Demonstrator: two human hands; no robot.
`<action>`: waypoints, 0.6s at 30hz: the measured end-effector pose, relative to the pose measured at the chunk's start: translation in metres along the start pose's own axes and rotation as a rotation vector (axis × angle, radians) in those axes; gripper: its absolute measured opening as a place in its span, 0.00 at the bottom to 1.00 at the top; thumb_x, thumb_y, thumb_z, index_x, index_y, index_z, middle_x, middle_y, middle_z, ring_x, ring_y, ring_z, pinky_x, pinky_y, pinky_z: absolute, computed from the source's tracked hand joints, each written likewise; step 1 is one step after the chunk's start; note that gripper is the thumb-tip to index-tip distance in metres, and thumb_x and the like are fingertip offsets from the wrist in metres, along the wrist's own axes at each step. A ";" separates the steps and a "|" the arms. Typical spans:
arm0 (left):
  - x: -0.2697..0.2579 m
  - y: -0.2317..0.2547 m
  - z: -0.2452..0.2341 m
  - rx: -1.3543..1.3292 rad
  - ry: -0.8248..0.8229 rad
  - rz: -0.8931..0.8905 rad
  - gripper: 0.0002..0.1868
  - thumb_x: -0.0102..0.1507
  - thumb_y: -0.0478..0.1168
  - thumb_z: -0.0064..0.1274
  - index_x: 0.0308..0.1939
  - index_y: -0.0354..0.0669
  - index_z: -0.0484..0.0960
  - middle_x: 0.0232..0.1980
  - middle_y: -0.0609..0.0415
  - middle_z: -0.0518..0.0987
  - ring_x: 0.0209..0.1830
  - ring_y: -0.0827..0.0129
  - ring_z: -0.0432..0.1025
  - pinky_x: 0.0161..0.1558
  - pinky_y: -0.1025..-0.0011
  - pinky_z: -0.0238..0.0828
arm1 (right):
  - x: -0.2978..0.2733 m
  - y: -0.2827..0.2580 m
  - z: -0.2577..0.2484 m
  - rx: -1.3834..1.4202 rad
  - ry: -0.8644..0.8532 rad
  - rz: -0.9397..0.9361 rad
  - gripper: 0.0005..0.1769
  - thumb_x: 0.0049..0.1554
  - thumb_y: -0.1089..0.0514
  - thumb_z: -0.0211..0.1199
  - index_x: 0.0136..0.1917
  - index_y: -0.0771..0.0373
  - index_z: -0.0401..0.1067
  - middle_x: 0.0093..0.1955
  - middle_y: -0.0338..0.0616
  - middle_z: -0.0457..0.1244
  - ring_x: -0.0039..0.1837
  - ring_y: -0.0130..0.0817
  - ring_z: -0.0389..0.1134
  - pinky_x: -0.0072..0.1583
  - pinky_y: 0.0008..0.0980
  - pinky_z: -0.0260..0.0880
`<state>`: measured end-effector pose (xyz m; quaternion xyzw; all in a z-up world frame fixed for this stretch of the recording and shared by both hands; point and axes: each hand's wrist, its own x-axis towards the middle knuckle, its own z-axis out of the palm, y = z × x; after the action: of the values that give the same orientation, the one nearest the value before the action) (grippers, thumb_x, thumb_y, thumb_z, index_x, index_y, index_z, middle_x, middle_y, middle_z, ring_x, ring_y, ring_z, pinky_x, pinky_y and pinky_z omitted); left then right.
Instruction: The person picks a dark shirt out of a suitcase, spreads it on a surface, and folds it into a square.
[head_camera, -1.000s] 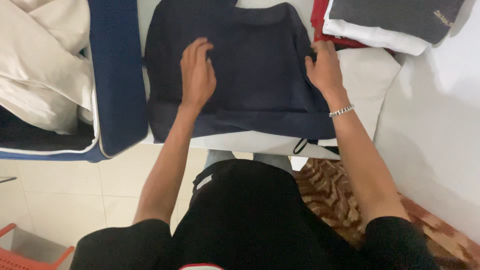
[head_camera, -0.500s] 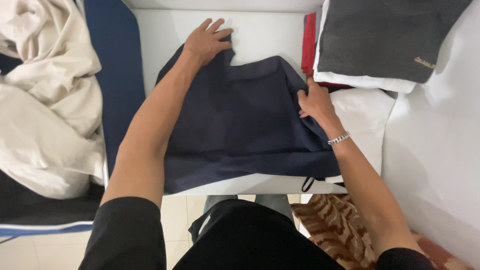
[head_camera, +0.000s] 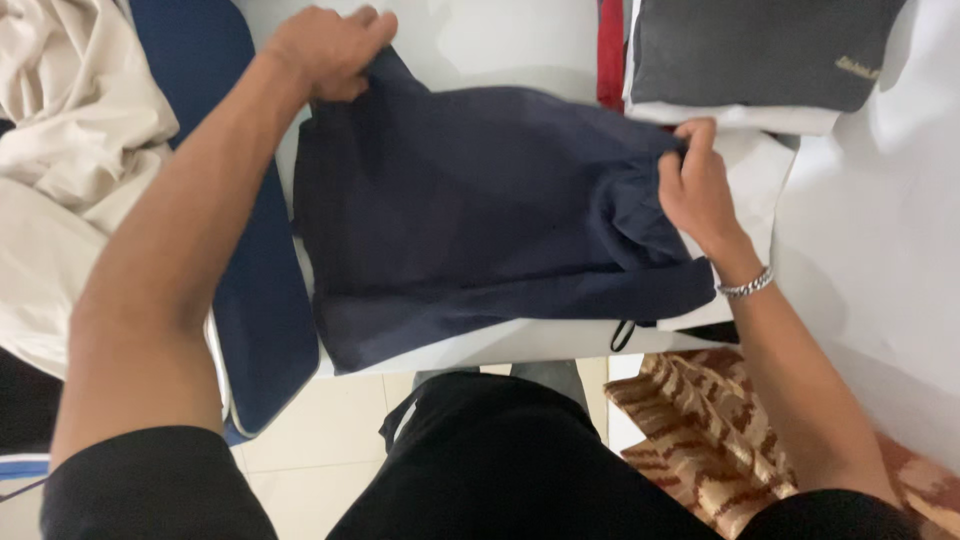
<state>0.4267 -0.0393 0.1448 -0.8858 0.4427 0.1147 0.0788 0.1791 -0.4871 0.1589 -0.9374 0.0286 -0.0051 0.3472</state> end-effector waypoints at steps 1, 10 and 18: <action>-0.002 -0.005 0.002 0.014 0.048 -0.006 0.40 0.55 0.43 0.67 0.68 0.40 0.66 0.60 0.44 0.79 0.45 0.48 0.80 0.44 0.55 0.79 | 0.002 -0.002 -0.001 0.022 0.032 -0.061 0.16 0.71 0.60 0.55 0.64 0.71 0.55 0.38 0.57 0.64 0.40 0.56 0.68 0.46 0.46 0.66; -0.034 -0.013 0.031 0.056 0.264 -0.070 0.26 0.48 0.48 0.70 0.48 0.42 0.88 0.38 0.45 0.85 0.40 0.54 0.81 0.41 0.57 0.78 | 0.017 -0.040 -0.061 -0.687 -0.094 -0.321 0.14 0.56 0.65 0.62 0.57 0.65 0.71 0.54 0.50 0.64 0.54 0.51 0.68 0.55 0.47 0.70; -0.047 -0.029 0.045 -0.193 0.189 -0.152 0.16 0.57 0.43 0.64 0.43 0.36 0.87 0.36 0.40 0.84 0.36 0.51 0.80 0.39 0.56 0.79 | 0.014 -0.034 -0.056 -0.767 0.260 -0.525 0.17 0.58 0.73 0.55 0.60 0.67 0.72 0.50 0.46 0.62 0.53 0.41 0.68 0.54 0.37 0.68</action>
<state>0.4172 0.0249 0.1153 -0.9271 0.3668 0.0663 -0.0401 0.1930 -0.4981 0.2232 -0.9650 -0.1658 -0.1987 -0.0430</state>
